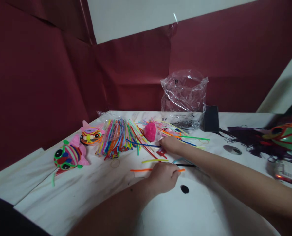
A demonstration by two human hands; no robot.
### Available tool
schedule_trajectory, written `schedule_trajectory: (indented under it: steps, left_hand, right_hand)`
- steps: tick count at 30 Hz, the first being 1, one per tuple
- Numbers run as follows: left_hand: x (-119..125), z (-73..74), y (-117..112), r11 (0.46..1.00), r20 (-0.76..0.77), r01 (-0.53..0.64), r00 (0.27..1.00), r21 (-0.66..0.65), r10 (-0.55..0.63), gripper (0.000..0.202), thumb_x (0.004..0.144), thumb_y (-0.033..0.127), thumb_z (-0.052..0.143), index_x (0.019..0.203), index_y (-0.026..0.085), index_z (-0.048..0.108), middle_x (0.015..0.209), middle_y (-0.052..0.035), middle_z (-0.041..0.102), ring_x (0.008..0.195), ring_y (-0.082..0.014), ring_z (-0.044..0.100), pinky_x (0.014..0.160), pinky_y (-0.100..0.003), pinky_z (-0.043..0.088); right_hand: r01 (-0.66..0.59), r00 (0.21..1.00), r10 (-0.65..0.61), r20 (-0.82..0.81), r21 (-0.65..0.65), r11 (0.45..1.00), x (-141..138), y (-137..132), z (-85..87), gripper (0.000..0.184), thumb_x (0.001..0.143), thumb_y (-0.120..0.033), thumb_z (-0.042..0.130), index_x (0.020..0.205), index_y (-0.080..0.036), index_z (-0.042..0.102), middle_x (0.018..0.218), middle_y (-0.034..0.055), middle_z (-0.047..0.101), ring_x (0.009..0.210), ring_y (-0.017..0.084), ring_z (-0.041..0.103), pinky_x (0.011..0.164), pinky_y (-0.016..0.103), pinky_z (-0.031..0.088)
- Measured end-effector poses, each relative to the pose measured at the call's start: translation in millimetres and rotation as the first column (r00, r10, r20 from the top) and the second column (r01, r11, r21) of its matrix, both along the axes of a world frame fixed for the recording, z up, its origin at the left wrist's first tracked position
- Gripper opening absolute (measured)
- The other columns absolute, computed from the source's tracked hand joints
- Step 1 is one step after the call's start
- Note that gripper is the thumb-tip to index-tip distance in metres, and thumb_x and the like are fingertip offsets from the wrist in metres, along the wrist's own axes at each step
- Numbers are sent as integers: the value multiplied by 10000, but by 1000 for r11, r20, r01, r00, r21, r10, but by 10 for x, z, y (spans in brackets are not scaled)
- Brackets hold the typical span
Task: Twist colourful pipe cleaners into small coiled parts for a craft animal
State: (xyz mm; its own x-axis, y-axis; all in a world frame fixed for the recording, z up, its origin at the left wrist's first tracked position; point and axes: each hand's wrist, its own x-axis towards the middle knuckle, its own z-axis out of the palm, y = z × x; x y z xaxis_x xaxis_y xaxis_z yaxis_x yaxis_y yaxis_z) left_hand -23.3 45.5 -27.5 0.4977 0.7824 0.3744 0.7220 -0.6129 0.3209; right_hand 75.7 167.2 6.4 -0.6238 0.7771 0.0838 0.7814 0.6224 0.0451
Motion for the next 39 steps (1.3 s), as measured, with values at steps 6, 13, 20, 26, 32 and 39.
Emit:
schedule_trajectory:
  steps: [6, 13, 20, 26, 32, 39]
  left_hand:
    - [-1, 6, 6, 1000, 27, 3, 1000, -21, -3, 217, 803, 201, 402, 657, 169, 560, 657, -6, 610, 618, -114, 526, 551, -221, 312]
    - [-4, 5, 8, 997, 62, 2, 998, -83, 4, 231, 815, 235, 403, 698, 172, 592, 693, -12, 631, 640, -118, 532, 559, -217, 315]
    - [-4, 45, 7, 996, 34, -4, 999, -85, 7, 253, 819, 251, 400, 655, 168, 574, 642, -9, 611, 594, -113, 504, 528, -230, 284]
    - [-3, 29, 16, 992, 50, -13, 999, -124, 19, 244, 818, 265, 404, 697, 170, 595, 679, -17, 626, 636, -120, 523, 564, -223, 310]
    - [3, 44, 11, 992, 38, -14, 999, -123, 19, 245, 820, 253, 402, 695, 170, 596, 672, -12, 622, 617, -117, 510, 548, -221, 302]
    - [9, 39, 21, 992, 72, -6, 997, -125, 15, 224, 806, 235, 416, 656, 170, 569, 639, 1, 597, 603, -106, 493, 542, -218, 286]
  right_hand:
    - [-73, 997, 73, -3, 3, 997, 57, 72, -40, 218, 788, -206, 458, 834, -158, 665, 821, 103, 680, 699, 187, 612, 569, 230, 378]
    - [-167, 981, 173, -94, 64, 984, 15, 55, 207, 233, 820, -178, 409, 828, -125, 635, 898, 104, 644, 775, 143, 558, 668, 202, 357]
    - [-72, 994, 71, -80, -12, 997, 501, 299, 561, 212, 757, -174, 448, 686, -119, 640, 632, 53, 626, 557, 121, 497, 520, 208, 316]
    - [-150, 988, 144, -55, -119, 981, 507, 85, 137, 149, 714, -162, 493, 760, -175, 633, 713, 11, 647, 593, 106, 522, 521, 181, 317]
    - [-134, 987, 123, -101, -113, 985, 441, 16, 102, 191, 703, -150, 506, 859, -174, 613, 741, 17, 648, 606, 112, 537, 516, 177, 327]
    - [-109, 983, 103, -151, -30, 994, 141, -1, 106, 249, 804, -229, 424, 916, -166, 637, 881, 87, 670, 737, 165, 584, 615, 221, 367]
